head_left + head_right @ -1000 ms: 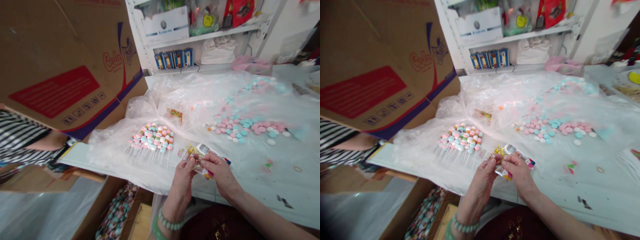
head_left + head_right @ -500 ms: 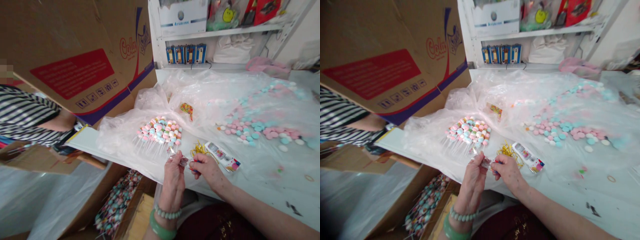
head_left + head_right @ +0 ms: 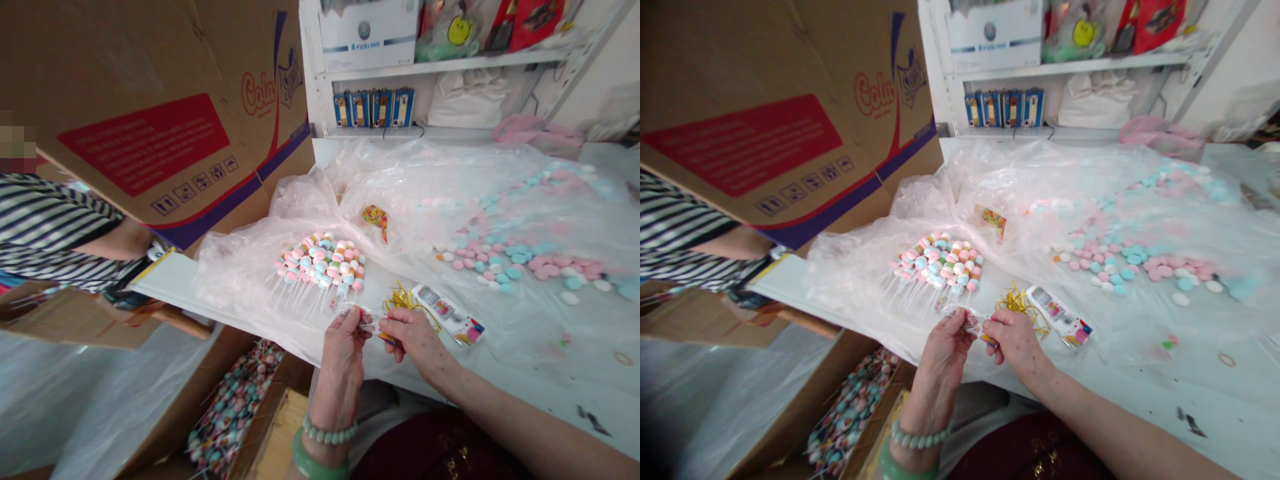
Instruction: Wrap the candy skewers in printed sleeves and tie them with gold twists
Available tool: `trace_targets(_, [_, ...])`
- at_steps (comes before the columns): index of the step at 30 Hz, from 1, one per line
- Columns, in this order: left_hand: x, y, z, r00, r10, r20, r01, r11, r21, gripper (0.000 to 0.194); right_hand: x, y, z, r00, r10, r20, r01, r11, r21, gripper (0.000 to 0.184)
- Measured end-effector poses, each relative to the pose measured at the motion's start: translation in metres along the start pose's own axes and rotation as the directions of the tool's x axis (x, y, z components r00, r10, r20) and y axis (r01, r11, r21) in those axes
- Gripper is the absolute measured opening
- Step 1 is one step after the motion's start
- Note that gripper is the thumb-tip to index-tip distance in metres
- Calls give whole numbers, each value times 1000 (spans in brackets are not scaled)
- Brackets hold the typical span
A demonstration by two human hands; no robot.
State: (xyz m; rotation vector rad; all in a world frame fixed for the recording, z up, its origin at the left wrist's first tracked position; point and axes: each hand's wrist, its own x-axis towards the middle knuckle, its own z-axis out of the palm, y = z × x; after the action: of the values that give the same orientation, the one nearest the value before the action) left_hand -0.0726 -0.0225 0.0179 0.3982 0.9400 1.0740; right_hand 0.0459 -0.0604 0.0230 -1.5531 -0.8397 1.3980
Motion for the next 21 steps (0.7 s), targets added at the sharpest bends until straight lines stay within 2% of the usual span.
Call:
trace_targets(5, [2, 11, -6, 995, 86, -48, -82, 994, 74, 31, 2, -1, 9, 994, -15, 106, 17, 1000, -26, 26])
trace_targets(8, [0, 18, -10, 995, 96, 22, -98, 985, 142, 30, 7, -5, 15, 996, -30, 89, 33, 999, -32, 26])
trace_targets(11, [0, 24, -12, 995, 70, 67, -79, 987, 140, 31, 11, -9, 18, 996, -41, 73, 47, 996, -71, 26])
trace_targets(13, [1, 28, -15, 997, 56, 45, -61, 993, 104, 29, 14, -12, 18, 993, -49, 105, 59, 994, -95, 28])
trace_targets(16, [7, 39, -22, 995, 78, -67, -78, 997, -7, 17, 19, -17, 14, 986, -115, 122, 132, 981, -139, 32])
trace_targets(18, [11, 49, -29, 977, 125, -170, -142, 986, -86, 6, 25, -22, 12, 978, -207, 40, 210, 937, -280, 28])
trace_targets(19, [13, 53, -31, 966, 147, -213, -175, 978, -114, 4, 28, -23, 12, 966, -260, -6, 236, 887, -396, 24])
trace_targets(21, [15, 59, -36, 951, 167, -259, -209, 967, -145, 7, 34, -25, 16, 937, -345, -43, 240, 733, -637, 14])
